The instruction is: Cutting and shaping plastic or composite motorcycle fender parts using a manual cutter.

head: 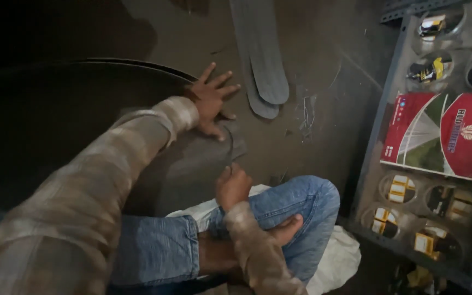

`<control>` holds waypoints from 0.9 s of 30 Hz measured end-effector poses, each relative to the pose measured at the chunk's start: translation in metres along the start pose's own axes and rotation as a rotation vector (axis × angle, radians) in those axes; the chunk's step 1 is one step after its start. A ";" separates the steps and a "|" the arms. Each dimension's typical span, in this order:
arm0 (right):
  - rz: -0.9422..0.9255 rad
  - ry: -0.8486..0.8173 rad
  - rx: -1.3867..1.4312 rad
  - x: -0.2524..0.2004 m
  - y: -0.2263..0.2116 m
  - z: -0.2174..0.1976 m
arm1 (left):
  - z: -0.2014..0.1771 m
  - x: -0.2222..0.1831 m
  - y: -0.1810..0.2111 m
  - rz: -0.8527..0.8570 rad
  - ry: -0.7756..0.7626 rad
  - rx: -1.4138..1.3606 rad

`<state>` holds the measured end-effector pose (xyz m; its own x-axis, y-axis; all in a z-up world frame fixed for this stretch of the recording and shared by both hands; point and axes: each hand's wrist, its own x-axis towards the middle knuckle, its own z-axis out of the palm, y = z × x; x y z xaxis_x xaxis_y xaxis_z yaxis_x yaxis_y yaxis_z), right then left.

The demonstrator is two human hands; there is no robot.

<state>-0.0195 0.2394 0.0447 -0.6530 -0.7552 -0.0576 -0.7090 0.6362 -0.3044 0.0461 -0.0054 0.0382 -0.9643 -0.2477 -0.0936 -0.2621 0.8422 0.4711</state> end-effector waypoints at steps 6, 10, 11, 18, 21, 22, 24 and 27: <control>0.082 -0.037 0.014 -0.003 -0.004 0.008 | -0.024 -0.016 0.008 -0.023 -0.148 0.132; 0.107 -0.003 0.009 -0.008 0.005 0.019 | -0.016 -0.011 0.010 -0.031 -0.140 0.112; 0.112 -0.015 0.008 -0.010 0.002 0.017 | -0.014 -0.012 0.011 -0.045 -0.132 0.105; 0.230 -0.009 0.021 -0.013 -0.006 0.028 | -0.018 -0.013 0.010 -0.083 -0.147 0.145; 0.253 -0.014 0.015 -0.024 0.017 0.034 | -0.009 -0.012 0.013 -0.062 -0.162 0.152; 0.205 0.015 0.090 -0.027 0.041 0.047 | -0.008 -0.011 0.011 -0.073 -0.127 0.179; 0.139 0.044 0.175 -0.019 0.066 0.053 | -0.006 -0.009 0.005 -0.100 -0.085 0.218; 0.205 0.039 0.627 0.001 0.068 0.018 | 0.015 -0.012 0.002 -0.083 -0.103 0.167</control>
<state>-0.0636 0.2787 0.0073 -0.7757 -0.6149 -0.1420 -0.2878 0.5449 -0.7876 0.0570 0.0064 0.0276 -0.9356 -0.2763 -0.2197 -0.3351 0.8908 0.3068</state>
